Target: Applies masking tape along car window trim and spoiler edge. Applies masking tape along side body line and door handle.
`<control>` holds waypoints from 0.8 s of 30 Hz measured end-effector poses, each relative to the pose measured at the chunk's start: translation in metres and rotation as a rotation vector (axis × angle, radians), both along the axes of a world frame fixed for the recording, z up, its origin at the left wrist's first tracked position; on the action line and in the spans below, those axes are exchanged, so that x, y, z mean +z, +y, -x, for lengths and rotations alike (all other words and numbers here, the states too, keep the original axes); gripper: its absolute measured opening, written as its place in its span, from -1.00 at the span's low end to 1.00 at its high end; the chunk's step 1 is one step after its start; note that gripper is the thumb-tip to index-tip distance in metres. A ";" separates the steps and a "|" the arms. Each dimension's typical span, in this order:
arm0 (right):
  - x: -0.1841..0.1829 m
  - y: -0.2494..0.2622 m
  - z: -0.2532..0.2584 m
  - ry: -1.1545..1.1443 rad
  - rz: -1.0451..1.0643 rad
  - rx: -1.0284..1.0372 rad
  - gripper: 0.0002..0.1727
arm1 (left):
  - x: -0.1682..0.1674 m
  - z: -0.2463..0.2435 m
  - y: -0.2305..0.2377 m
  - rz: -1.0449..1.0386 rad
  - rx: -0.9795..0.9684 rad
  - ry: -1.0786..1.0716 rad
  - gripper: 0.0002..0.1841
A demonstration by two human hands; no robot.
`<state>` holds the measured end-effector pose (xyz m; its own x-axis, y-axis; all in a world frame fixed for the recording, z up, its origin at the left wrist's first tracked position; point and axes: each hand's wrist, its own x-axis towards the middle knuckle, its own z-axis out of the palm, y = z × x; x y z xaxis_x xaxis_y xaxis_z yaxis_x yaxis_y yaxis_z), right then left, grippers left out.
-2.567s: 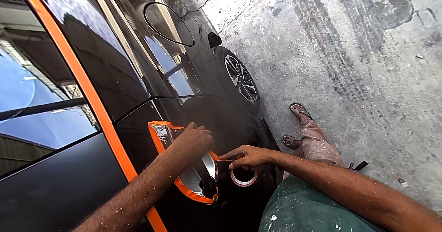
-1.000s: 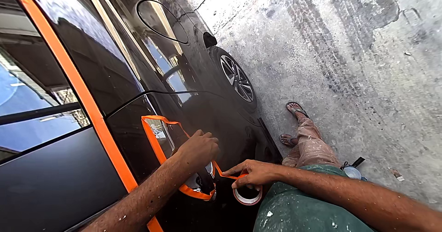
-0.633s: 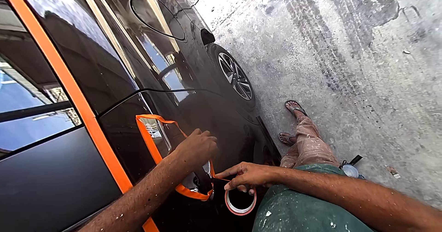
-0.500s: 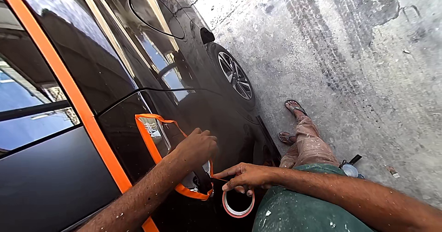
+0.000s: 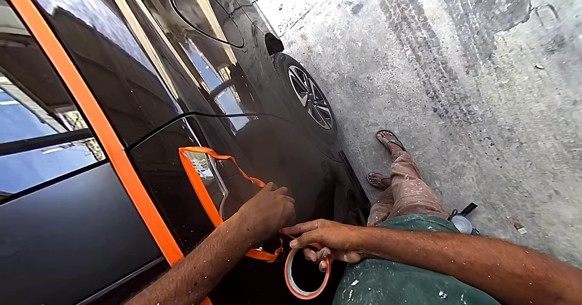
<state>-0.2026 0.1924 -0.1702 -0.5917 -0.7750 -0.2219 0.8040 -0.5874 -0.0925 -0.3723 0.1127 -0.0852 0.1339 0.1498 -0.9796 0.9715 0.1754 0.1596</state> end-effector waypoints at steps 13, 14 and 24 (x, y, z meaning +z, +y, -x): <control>0.026 0.005 0.004 -0.068 -0.083 0.046 -0.47 | 0.000 0.000 0.000 0.025 0.043 -0.028 -0.73; 0.025 0.004 0.004 -0.070 -0.074 0.047 -0.48 | 0.001 -0.001 -0.002 0.017 0.036 -0.039 -0.73; 0.023 0.000 0.003 -0.179 -0.186 0.096 -0.67 | 0.033 -0.012 -0.009 -0.001 0.046 -0.002 -0.71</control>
